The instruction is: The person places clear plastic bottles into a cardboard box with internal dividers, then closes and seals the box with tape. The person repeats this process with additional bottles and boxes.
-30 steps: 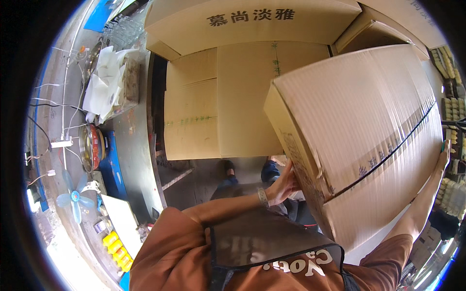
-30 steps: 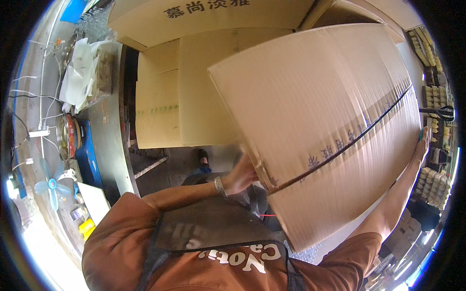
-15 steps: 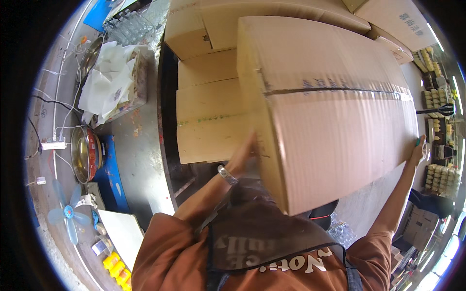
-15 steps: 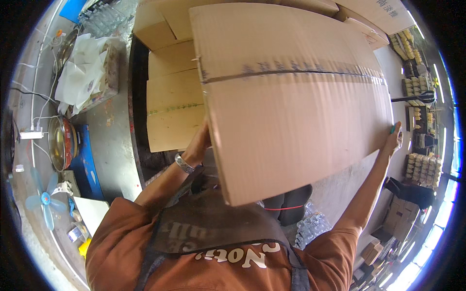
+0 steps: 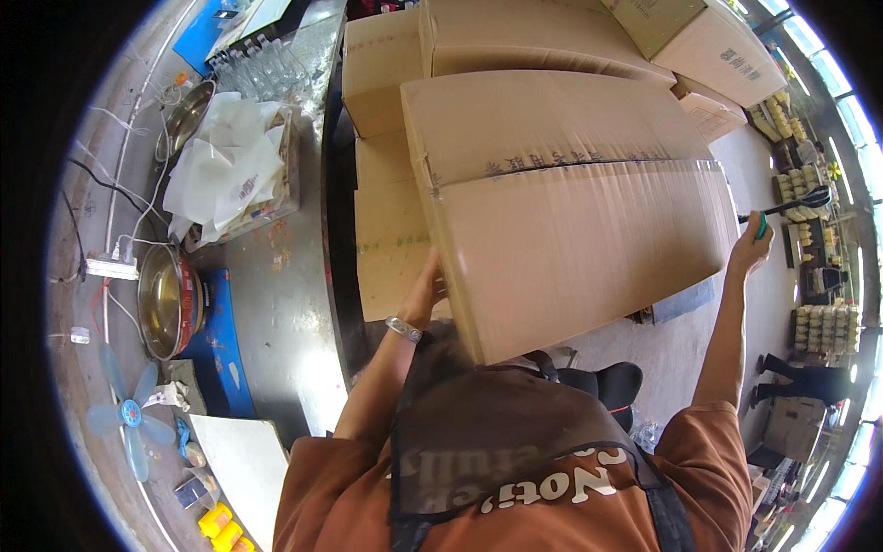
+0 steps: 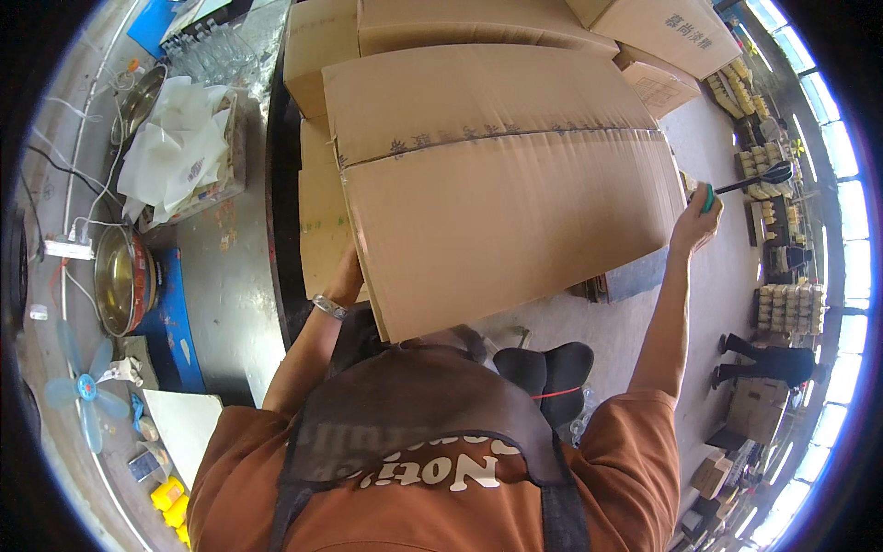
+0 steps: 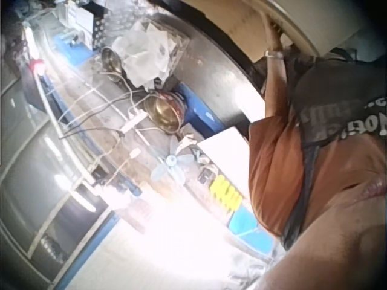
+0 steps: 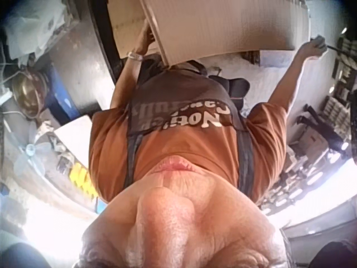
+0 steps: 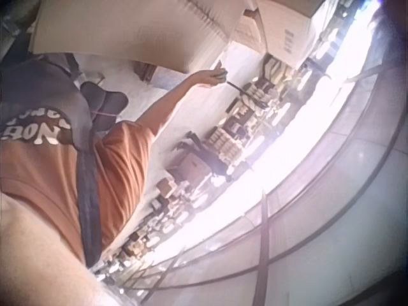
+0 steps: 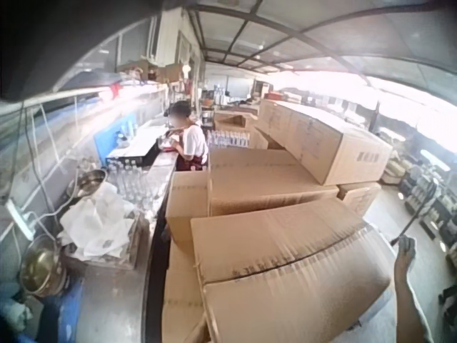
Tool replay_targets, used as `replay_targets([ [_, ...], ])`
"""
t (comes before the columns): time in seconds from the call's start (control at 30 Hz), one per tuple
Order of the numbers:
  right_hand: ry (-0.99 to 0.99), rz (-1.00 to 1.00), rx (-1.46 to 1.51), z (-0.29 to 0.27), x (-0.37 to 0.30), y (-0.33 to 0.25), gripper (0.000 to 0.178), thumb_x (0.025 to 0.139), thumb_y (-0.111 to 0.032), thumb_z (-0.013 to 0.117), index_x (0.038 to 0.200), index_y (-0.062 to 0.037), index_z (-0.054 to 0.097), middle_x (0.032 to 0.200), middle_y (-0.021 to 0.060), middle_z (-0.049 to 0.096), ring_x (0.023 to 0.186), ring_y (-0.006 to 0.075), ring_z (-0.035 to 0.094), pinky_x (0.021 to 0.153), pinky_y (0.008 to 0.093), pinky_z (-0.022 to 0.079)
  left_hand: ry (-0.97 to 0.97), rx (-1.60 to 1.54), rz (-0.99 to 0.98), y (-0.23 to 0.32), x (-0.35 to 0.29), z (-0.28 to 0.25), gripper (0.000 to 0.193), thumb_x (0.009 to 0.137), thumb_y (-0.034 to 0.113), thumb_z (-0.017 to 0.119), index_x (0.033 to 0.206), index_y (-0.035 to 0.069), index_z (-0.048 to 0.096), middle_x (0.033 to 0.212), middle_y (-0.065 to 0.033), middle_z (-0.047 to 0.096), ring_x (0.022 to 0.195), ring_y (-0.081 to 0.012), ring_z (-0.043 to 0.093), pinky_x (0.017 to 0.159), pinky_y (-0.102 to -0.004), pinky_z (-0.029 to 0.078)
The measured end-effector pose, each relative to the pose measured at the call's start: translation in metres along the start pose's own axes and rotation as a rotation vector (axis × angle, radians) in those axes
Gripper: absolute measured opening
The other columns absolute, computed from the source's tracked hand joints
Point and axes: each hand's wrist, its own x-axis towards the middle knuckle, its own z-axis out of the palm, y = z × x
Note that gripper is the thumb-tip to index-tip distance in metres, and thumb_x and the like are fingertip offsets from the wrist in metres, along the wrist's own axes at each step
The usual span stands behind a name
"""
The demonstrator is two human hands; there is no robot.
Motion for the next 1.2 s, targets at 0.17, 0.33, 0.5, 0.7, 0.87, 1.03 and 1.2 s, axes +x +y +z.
replay_targets([
  [0.17, -0.328, -0.007, 0.352, 0.019, -0.021, -0.078, 0.025, 0.101, -0.021, 0.054, 0.117, -0.004, 0.062, 0.081, 0.0022, 0.065, 0.061, 0.0071, 0.05, 0.055, 0.0234, 0.045, 0.489, 0.022, 0.346, 0.046, -0.043, 0.018, 0.074, 0.097, 0.058, 0.051, 0.144, 0.002, 0.045, 0.148, -0.0151, 0.045, 0.134, -0.0266, 0.046, 0.11, -0.0391, 0.036],
  [0.33, -0.473, -0.001, 0.412, 0.02, -0.007, -0.096, 0.031, 0.096, -0.023, 0.06, 0.12, -0.0028, 0.063, 0.086, 0.0062, 0.066, 0.074, 0.0116, 0.06, 0.067, 0.0277, 0.05, 0.39, 0.72, 0.945, 0.139, -0.115, 0.101, 0.055, 0.101, 0.036, 0.052, 0.141, -0.002, 0.048, 0.148, -0.0192, 0.046, 0.139, -0.0291, 0.041, 0.114, -0.0389, 0.031],
  [0.5, -0.411, -0.108, 0.63, -0.054, 0.025, -0.12, 0.025, 0.099, -0.012, 0.056, 0.118, 0.0014, 0.064, 0.093, 0.0057, 0.072, 0.077, 0.0107, 0.063, 0.07, 0.0251, 0.051, 0.221, 0.247, 1.017, 0.146, -0.147, 0.137, 0.058, 0.102, 0.041, 0.05, 0.141, -0.002, 0.045, 0.146, -0.0184, 0.047, 0.136, -0.0297, 0.045, 0.114, -0.0432, 0.033],
  [0.7, -0.14, -0.253, 0.666, -0.156, 0.026, -0.115, 0.027, 0.101, -0.021, 0.058, 0.119, -0.0023, 0.066, 0.093, 0.006, 0.074, 0.072, 0.0063, 0.061, 0.064, 0.0213, 0.049, -0.207, -0.213, 0.715, 0.171, -0.18, 0.148, 0.064, 0.102, 0.051, 0.044, 0.139, -0.001, 0.046, 0.097, -0.0072, 0.065, 0.094, -0.0176, 0.062, 0.095, -0.037, 0.048],
  [0.87, -0.077, -0.085, 0.584, -0.213, 0.036, -0.068, 0.032, 0.101, -0.026, 0.058, 0.121, -0.0022, 0.065, 0.098, 0.0064, 0.073, 0.069, 0.0075, 0.058, 0.064, 0.0225, 0.049, -0.44, 0.447, 0.547, 0.195, -0.204, 0.177, 0.074, 0.086, 0.062, 0.065, 0.118, -0.005, 0.064, 0.078, 0.0001, 0.054, 0.071, -0.0079, 0.049, 0.075, -0.0267, 0.047],
  [1.03, -0.1, 0.267, 0.746, -0.2, 0.043, 0.032, 0.031, 0.1, -0.023, 0.059, 0.123, -0.0029, 0.064, 0.099, 0.0069, 0.072, 0.066, 0.0081, 0.057, 0.061, 0.0234, 0.051, -0.488, 0.682, 0.455, 0.209, -0.215, 0.217, 0.095, 0.079, 0.072, 0.064, 0.132, -0.007, 0.054, 0.111, -0.0082, 0.057, 0.097, -0.0119, 0.054, 0.094, -0.0272, 0.044],
  [1.2, -0.279, 0.582, 0.569, -0.122, 0.023, 0.168, 0.022, 0.096, -0.017, 0.055, 0.112, -0.0026, 0.063, 0.091, 0.0075, 0.071, 0.06, 0.01, 0.056, 0.056, 0.027, 0.051, -0.649, 0.928, 0.247, 0.226, -0.23, 0.272, 0.105, 0.081, 0.053, 0.074, 0.152, -0.006, 0.025, 0.152, -0.0178, 0.038, 0.14, -0.0254, 0.038, 0.115, -0.036, 0.029],
])
